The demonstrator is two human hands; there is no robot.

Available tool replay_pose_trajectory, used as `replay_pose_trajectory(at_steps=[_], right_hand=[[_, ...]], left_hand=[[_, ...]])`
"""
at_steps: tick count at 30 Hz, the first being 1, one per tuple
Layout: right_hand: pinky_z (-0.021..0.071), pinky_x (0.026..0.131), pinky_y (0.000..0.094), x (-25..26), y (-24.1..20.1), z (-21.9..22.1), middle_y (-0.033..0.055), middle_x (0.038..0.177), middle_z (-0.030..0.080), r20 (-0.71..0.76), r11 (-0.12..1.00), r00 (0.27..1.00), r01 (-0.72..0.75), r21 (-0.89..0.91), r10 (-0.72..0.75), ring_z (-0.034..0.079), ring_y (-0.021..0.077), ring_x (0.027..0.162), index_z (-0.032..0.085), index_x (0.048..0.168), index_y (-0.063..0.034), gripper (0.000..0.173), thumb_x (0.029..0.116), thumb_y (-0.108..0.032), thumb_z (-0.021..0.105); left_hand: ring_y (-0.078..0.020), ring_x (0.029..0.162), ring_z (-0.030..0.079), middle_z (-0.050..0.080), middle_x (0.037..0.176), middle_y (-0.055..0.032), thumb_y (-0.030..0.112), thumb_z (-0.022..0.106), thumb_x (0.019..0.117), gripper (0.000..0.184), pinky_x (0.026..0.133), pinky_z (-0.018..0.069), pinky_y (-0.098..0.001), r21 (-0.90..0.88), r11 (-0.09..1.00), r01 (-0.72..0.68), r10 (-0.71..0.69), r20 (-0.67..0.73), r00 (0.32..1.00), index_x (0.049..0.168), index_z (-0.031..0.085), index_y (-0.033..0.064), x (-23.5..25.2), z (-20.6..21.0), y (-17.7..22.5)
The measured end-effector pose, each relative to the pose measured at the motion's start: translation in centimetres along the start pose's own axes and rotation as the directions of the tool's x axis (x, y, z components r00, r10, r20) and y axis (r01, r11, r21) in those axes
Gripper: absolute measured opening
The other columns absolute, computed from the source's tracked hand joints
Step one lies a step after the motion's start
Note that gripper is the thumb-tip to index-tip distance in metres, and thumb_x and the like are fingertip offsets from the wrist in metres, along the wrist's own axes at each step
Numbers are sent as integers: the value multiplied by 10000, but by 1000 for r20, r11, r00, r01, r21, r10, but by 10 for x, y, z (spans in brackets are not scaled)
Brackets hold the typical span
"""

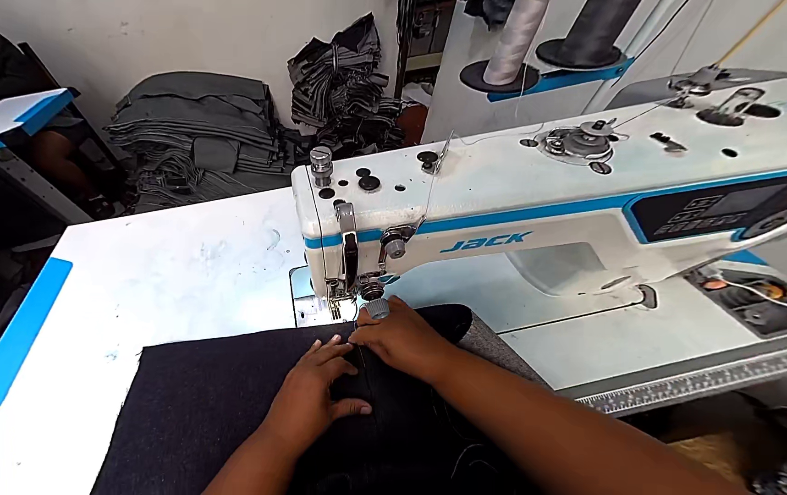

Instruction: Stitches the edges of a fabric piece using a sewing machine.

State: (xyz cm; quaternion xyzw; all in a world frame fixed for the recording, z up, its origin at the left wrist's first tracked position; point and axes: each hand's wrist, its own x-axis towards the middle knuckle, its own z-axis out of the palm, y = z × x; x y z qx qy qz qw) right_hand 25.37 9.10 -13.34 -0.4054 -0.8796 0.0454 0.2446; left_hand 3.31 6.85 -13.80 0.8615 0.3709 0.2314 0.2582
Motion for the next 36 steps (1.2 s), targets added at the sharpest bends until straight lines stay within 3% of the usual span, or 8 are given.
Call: replay_pose_trajectory(at_steps=[5,10,12,14,16,19,31,36], right_hand=[[504,841,483,6,26,-21,108,929,685,138,993,987,92,-72,-81,673,297,961,724,946,-60,117,986,-79,616],[407,1002,703,1,2,-41,258,1222,669,75,852,873,-446,-274,482,591,482,1202,730,1103,37,241,905,98,606],[341,1110,716,-12,-26,-30,185,1327,657,116,908,909,-376,-187,400,561,422,1309,733,1216,-55,274,984,-65,586],[101,1242,659,-22,-45,-12,35,1624,433,351,937,871,-343,-66,343,281,271,1560,533,1507,-143,494,1103,-391,393],[208,1223,658,-27,-39,7,40,1533,550,191,948,933,-317,37,305,405,262,1502,635,1410,-119,507,1044,-449,514],[283,1208,624,-13,-21,9,98,1415,647,80,929,947,-320,186,310,527,290,1408,735,1266,-71,406,949,-323,722],[167,1262,563,0,-17,1,63,1526,554,235,905,910,-387,180,342,393,239,1506,701,1338,-116,524,933,-448,727],[103,1283,528,1,-16,-1,60,1557,521,303,889,885,-419,186,354,336,231,1536,673,1381,-145,550,968,-507,654]], left_hand=[[-253,1496,411,574,1496,-95,476,801,835,547,1252,260,-488,83,991,106,-116,128,985,1180,731,57,5,-6,9],[-195,1585,189,405,1636,-7,657,745,804,739,1282,85,-504,218,953,211,-263,251,931,1324,647,140,6,-15,12],[-188,1585,185,421,1627,14,683,727,805,770,1284,63,-503,222,952,213,-268,257,929,1360,627,159,7,-18,10],[-189,1576,221,466,1597,24,690,715,810,763,1282,91,-514,224,954,197,-249,232,940,1355,642,162,7,-18,4],[-209,1556,285,508,1565,6,663,749,795,726,1269,150,-533,225,961,161,-203,177,963,1297,679,143,8,-19,-4],[-228,1536,332,533,1543,-8,613,811,762,702,1256,185,-543,232,962,146,-175,110,978,1258,697,129,15,-23,-15],[-155,1590,142,379,1646,60,667,733,822,767,1284,24,-480,292,918,270,-348,262,900,1385,599,165,29,-36,-8],[-195,1587,171,423,1622,24,652,729,835,762,1282,18,-493,265,925,274,-346,280,896,1398,594,156,30,-38,-6]])
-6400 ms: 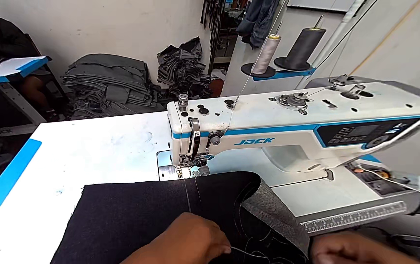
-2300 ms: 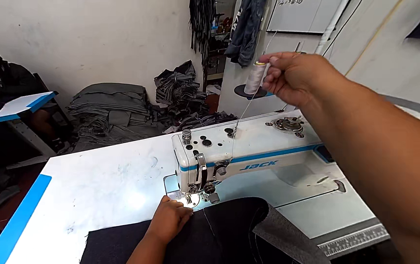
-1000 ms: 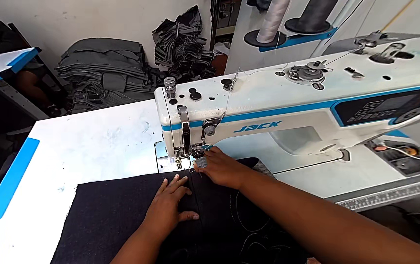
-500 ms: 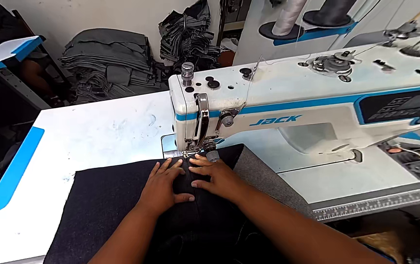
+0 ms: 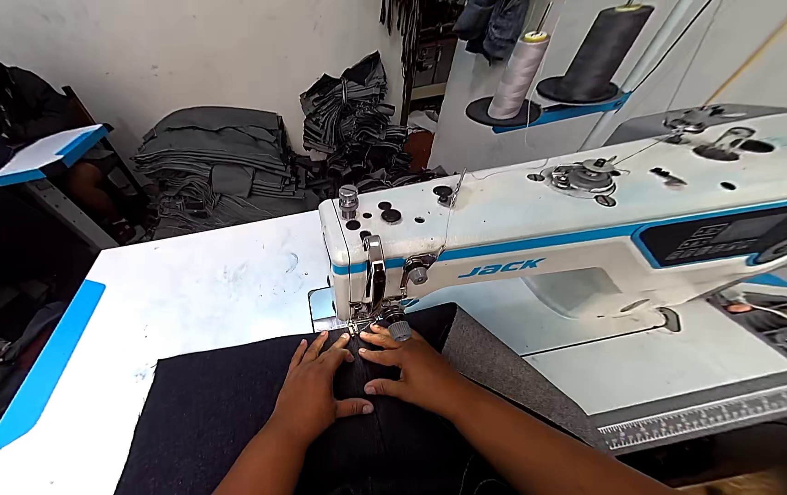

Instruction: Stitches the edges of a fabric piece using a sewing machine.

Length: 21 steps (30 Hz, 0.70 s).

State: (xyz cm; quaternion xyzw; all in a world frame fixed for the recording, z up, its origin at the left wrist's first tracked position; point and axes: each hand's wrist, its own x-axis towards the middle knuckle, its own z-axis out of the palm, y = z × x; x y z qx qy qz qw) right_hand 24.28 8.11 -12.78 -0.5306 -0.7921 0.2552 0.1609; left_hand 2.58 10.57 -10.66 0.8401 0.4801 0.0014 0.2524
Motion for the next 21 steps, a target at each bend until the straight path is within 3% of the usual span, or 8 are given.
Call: replay_pose_trajectory(at_steps=[4,10,13,17,21], right_hand=[[120,1281,521,1,-1,-2,69,1539,539,-12,1000,1000,-6,2,6,361,223,1521,692,1355,-135,530,963,-491,670],[208,1263,514,6,2,-1,87,1389,654,-129,999,992,13,35,-8,501,219,1421,740,1123,-40,464,860,-413,819],[233,1253,507,15,6,-2,126,1231,711,-152,1000,988,29,5,-28,578,257,1329,717,1013,-18,460,820,-412,855],[282,1223,450,28,8,-10,147,1079,708,-108,998,994,-29,-64,22,637,261,1172,704,1024,-10,537,820,-489,837],[348,1146,471,45,6,-24,208,1089,710,-65,997,995,-75,-22,73,634,311,1131,716,1058,50,586,829,-477,833]], left_hand=[[-186,1585,179,419,1624,39,660,721,838,765,1284,27,-478,2,1000,8,-8,-3,1000,1398,599,154,2,0,-1],[-168,1585,176,412,1628,54,668,740,813,768,1284,39,-477,20,1000,13,-13,-27,1000,1372,618,156,8,1,-3],[-182,1579,207,441,1611,45,649,769,795,740,1280,76,-496,23,1000,-14,15,-73,997,1340,641,163,15,1,-8],[-208,1557,275,498,1569,12,616,799,783,722,1275,109,-512,19,999,-33,35,-128,991,1306,659,138,25,-3,-13],[-254,1526,344,578,1481,-85,568,829,782,740,1275,132,-506,31,999,-27,32,-159,987,1311,658,79,44,-13,-20]])
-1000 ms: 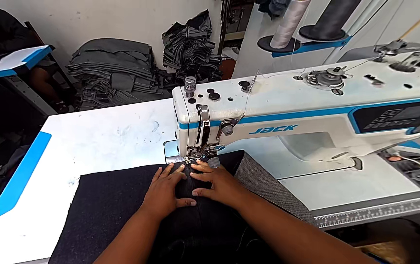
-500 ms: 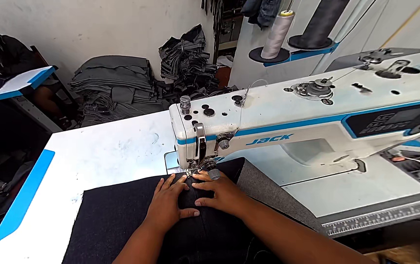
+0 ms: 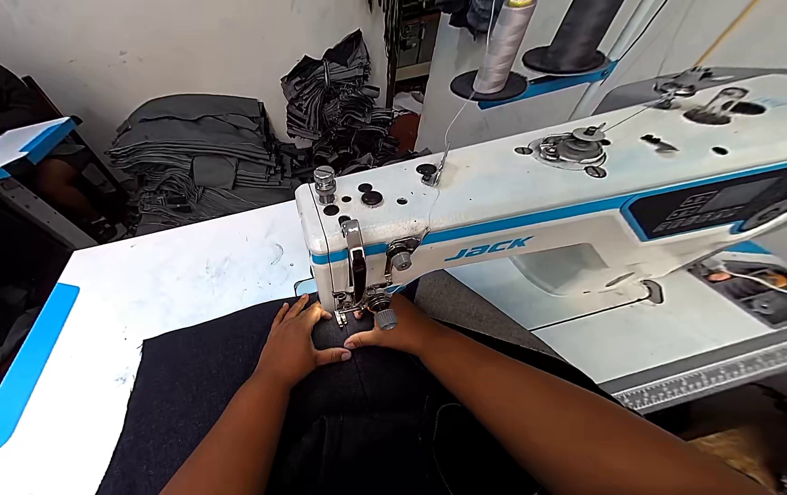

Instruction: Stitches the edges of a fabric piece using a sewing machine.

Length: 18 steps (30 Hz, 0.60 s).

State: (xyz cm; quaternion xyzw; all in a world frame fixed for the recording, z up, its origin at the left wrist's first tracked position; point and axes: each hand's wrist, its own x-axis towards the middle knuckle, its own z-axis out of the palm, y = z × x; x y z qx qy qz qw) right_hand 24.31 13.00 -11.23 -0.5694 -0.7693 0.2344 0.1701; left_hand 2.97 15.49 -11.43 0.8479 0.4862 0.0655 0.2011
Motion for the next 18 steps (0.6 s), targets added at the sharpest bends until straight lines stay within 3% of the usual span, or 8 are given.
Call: replay_pose_trajectory(at_steps=[3,5,6,8,10,13,18], right_hand=[[343,1163,496,7,1,-3,242,1265,664,1,999,1000,-3,-45,3,580,345,1272,677,1196,76,700,831,-504,818],[209,1232,580,-6,-10,-3,235,1314,642,65,995,995,-65,-82,70,524,369,1346,668,1234,60,746,818,-541,821],[128,1241,638,-23,-19,-2,214,1395,593,101,989,989,-99,-109,111,439,374,1429,645,1281,28,791,794,-568,829],[-15,1227,688,-63,-30,1,158,1613,396,197,977,961,-169,-132,193,153,335,1587,597,1305,-35,809,798,-639,781],[-96,1219,654,-87,-31,8,84,1692,271,229,970,945,-210,-124,234,8,252,1611,577,1264,-86,805,778,-703,751],[-73,1223,658,-88,-24,16,75,1649,366,144,974,968,-188,-129,206,59,243,1608,622,1185,-84,795,738,-725,770],[-28,1207,695,-66,-13,14,116,1527,516,37,977,990,-126,-172,134,167,300,1588,633,1149,-65,786,731,-711,788]], left_hand=[[-283,1503,383,581,1464,-139,564,846,765,804,1271,164,-523,25,999,-26,27,-53,998,1320,636,21,10,-1,-5],[-363,1368,529,659,1305,-193,531,907,690,723,1223,262,-593,66,986,-150,159,-155,975,1125,702,-9,-2,4,-4],[-396,1315,565,680,1249,-212,487,914,692,649,1204,284,-624,87,970,-226,236,-141,961,1063,728,-12,-17,8,3],[-445,1308,574,690,1243,-235,253,900,736,406,1172,317,-654,6,936,-352,351,-98,931,988,742,-22,-56,26,19],[-411,1335,575,690,1293,-177,321,878,747,379,1131,404,-623,-40,913,-407,397,-146,906,928,718,29,-78,35,18],[-350,1356,569,704,1272,-142,343,895,730,420,1162,393,-570,-57,920,-389,380,-122,917,971,742,34,-73,31,10],[-328,1372,552,707,1237,-159,348,915,720,432,1192,363,-520,-18,931,-365,361,-107,926,918,734,10,-46,20,2]])
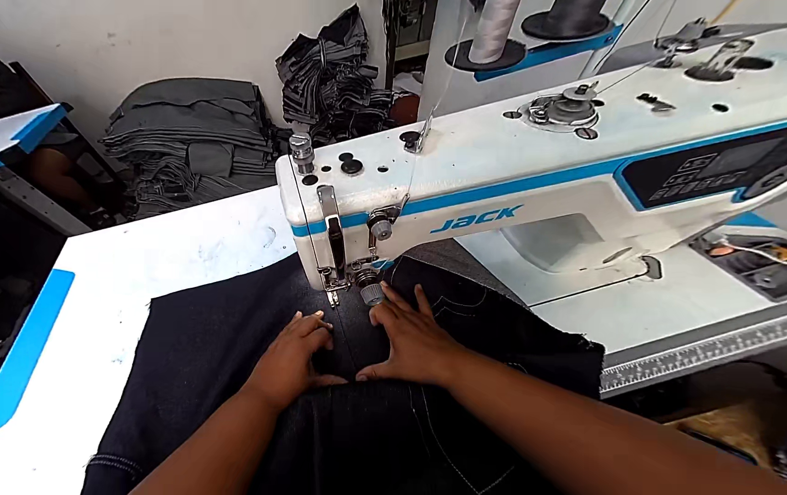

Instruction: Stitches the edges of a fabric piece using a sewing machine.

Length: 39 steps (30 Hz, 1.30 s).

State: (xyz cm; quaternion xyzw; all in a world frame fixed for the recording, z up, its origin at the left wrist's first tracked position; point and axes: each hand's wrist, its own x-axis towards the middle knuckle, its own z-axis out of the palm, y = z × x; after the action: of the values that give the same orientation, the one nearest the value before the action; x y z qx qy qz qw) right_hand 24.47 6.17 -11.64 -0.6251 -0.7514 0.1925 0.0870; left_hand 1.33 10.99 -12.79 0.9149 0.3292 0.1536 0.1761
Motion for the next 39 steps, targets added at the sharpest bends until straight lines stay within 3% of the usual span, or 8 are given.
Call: replay_pose_trajectory(at_steps=[14,16,19,23,27,32,35,39], right_hand=[[11,1217,681,58,7,-28,188,1483,544,57,999,998,-27,-19,28,295,369,1531,600,1359,3,903,752,-623,835],[-28,1198,728,35,-6,-24,166,1606,405,102,999,994,-39,-35,42,155,382,1578,489,1488,-53,990,758,-631,826],[-125,1177,729,-6,-22,-18,41,1747,69,275,994,956,-81,-75,99,-93,298,1604,237,1652,-207,943,921,-672,609],[-102,1204,693,-10,-10,-5,32,1728,187,179,995,979,-94,-39,100,-2,270,1611,257,1647,-165,1100,819,-793,619],[-46,1197,722,10,1,-5,68,1711,244,81,997,997,1,-81,5,64,328,1605,290,1637,-152,1088,815,-769,648],[-34,1202,714,45,4,-30,111,1670,327,194,994,981,1,-108,20,100,350,1596,387,1592,-124,889,907,-604,688],[-6,1200,706,56,-2,-50,229,1544,473,246,999,969,-1,-42,11,189,426,1561,537,1435,28,662,967,-410,703],[60,1207,701,57,-13,-76,252,1526,480,345,996,938,-4,-93,36,257,436,1532,535,1440,34,589,1020,-366,639]], left_hand=[[-416,1166,656,714,1105,-238,-40,873,712,247,1128,406,-576,52,996,-77,77,2,997,906,720,-54,44,-13,-28],[-415,1142,658,720,1073,-226,-101,709,837,87,1102,421,-596,17,981,-195,195,18,981,891,739,-39,23,-1,-11],[-355,1154,681,723,1075,-154,24,615,966,80,1047,516,-495,25,933,-359,358,-151,921,957,693,42,-19,27,15],[-369,1335,582,691,1288,-162,238,860,775,454,1119,462,-516,17,991,-136,136,-17,991,1137,717,3,-24,7,2],[-385,1321,589,711,1240,-176,-20,861,711,345,1139,442,-511,9,988,-152,152,-14,988,1039,756,-8,-9,-2,-11],[-406,1319,584,699,1261,-195,-92,585,931,227,1140,425,-523,7,983,-182,182,-44,982,1064,751,-12,17,-1,-42],[-428,1280,602,691,1241,-236,-65,541,981,220,1127,434,-518,-5,980,-200,200,-31,979,1077,738,-50,33,-7,-53],[-433,1292,584,653,1280,-272,-6,479,1045,251,1129,420,-531,129,991,-24,1,171,985,1170,678,-94,49,-23,-30]])
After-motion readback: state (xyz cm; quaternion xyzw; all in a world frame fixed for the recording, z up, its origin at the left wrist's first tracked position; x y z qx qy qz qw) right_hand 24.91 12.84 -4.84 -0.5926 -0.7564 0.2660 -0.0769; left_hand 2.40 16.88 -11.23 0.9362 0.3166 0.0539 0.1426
